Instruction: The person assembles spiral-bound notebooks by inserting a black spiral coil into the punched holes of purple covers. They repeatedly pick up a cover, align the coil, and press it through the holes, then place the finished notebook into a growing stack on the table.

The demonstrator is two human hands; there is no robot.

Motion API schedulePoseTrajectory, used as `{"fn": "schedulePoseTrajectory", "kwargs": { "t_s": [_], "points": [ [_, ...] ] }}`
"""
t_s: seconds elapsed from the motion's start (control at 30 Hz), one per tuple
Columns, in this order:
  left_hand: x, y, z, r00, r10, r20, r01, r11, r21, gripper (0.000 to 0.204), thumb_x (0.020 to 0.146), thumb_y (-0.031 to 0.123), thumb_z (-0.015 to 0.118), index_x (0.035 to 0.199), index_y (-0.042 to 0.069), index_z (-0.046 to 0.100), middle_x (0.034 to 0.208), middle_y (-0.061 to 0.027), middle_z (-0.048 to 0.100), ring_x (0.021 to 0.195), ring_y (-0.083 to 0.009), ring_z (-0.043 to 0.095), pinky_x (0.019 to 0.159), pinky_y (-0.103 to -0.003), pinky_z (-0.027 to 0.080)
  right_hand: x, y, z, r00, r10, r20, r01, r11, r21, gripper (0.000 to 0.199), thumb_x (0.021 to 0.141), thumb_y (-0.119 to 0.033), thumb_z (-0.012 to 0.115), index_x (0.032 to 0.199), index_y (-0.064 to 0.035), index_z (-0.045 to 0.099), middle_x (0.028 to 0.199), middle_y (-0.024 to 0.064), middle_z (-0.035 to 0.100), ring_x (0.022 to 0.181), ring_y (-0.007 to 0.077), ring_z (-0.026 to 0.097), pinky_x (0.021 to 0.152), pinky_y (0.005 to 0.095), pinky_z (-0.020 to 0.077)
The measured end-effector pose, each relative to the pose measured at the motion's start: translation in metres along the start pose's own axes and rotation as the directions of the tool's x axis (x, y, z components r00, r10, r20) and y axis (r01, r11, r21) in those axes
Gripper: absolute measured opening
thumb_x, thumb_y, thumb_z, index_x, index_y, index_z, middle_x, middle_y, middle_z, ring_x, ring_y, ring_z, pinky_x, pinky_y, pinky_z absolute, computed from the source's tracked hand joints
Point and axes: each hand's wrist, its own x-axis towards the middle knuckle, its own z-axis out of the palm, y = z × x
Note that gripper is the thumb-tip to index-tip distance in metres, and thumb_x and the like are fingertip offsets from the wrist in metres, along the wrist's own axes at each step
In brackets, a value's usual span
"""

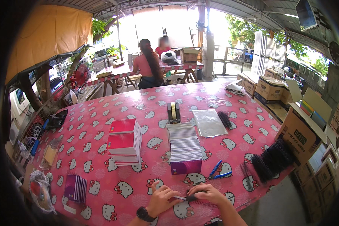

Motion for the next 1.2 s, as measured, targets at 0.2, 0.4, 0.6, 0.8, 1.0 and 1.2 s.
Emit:
{"fn": "schedulePoseTrajectory", "kwargs": {
  "t_s": [0.2, 0.4, 0.6, 0.8, 1.0, 1.2],
  "points": [
    [-0.003, -0.003, 0.003, 0.998, -0.055, 0.004, 0.055, 0.993, -0.105, 0.044, 0.069, 0.034, 0.08, 0.108, 0.019, 0.067, 0.072, 0.0075, 0.063, 0.075, -0.009, 0.06, 0.103, -0.046, 0.024, 0.005, -0.012, -0.001, 1.0, -0.02, 0.023, 0.019, 0.999, 0.028, 0.044, 0.082, -0.046, 0.067, 0.094, -0.0035, 0.072, 0.095, 0.0074, 0.07, 0.1, 0.0214, 0.06, 0.096, 0.0362, 0.0361],
    [-0.005, -0.004, 0.003, 0.996, -0.075, 0.049, 0.081, 0.988, -0.129, 0.054, 0.069, 0.032, 0.081, 0.117, 0.019, 0.063, 0.076, 0.0074, 0.065, 0.077, -0.0079, 0.062, 0.104, -0.046, 0.022, 0.013, -0.019, 0.003, 0.985, -0.113, 0.13, 0.081, 0.97, 0.228, 0.046, 0.081, -0.048, 0.067, 0.095, -0.005, 0.072, 0.097, 0.0066, 0.07, 0.101, 0.0218, 0.058, 0.095, 0.0373, 0.0387],
    [-0.006, -0.001, -0.001, 0.993, -0.098, 0.073, 0.107, 0.984, -0.144, 0.06, 0.069, 0.031, 0.081, 0.123, 0.018, 0.059, 0.078, 0.0071, 0.066, 0.079, -0.0077, 0.063, 0.105, -0.045, 0.022, 0.021, -0.008, -0.002, 0.999, 0.033, 0.04, -0.023, 0.976, -0.217, 0.046, 0.081, -0.048, 0.067, 0.096, -0.0055, 0.072, 0.101, 0.0075, 0.069, 0.102, 0.0217, 0.057, 0.097, 0.0368, 0.0375],
    [-0.006, -0.011, -0.009, 0.991, -0.132, 0.022, 0.133, 0.976, -0.175, 0.054, 0.069, 0.03, 0.08, 0.118, 0.018, 0.062, 0.082, 0.003, 0.067, 0.085, -0.0142, 0.062, 0.095, -0.038, 0.036, 0.028, 0.007, -0.003, 0.985, 0.169, 0.018, -0.14, 0.868, -0.476, 0.044, 0.083, -0.046, 0.066, 0.1, -0.0066, 0.071, 0.104, 0.0072, 0.068, 0.105, 0.02, 0.056, 0.097, 0.0348, 0.0364],
    [-0.014, -0.042, -0.021, 0.959, -0.275, -0.06, 0.25, 0.931, -0.267, 0.036, 0.065, 0.018, 0.083, 0.098, 0.012, 0.071, 0.087, -0.0058, 0.068, 0.083, -0.0204, 0.063, 0.073, -0.032, 0.05, 0.035, -0.003, 0.008, 0.985, 0.12, 0.121, -0.104, 0.986, -0.129, 0.045, 0.086, -0.046, 0.063, 0.103, -0.005, 0.07, 0.109, 0.01, 0.066, 0.107, 0.02, 0.056, 0.096, 0.0353, 0.0381],
    [-0.023, -0.047, -0.015, 0.853, -0.501, 0.142, 0.464, 0.608, -0.644, 0.027, 0.073, 0.005, 0.077, 0.1, 0.005, 0.072, 0.086, -0.0059, 0.068, 0.074, -0.0111, 0.065, 0.061, -0.024, 0.052, 0.034, -0.007, 0.012, 0.99, -0.019, 0.141, 0.015, 0.999, 0.03, 0.043, 0.088, -0.044, 0.062, 0.104, -0.0038, 0.07, 0.108, 0.0096, 0.064, 0.108, 0.0225, 0.056, 0.096, 0.0357, 0.0395]
  ]
}}
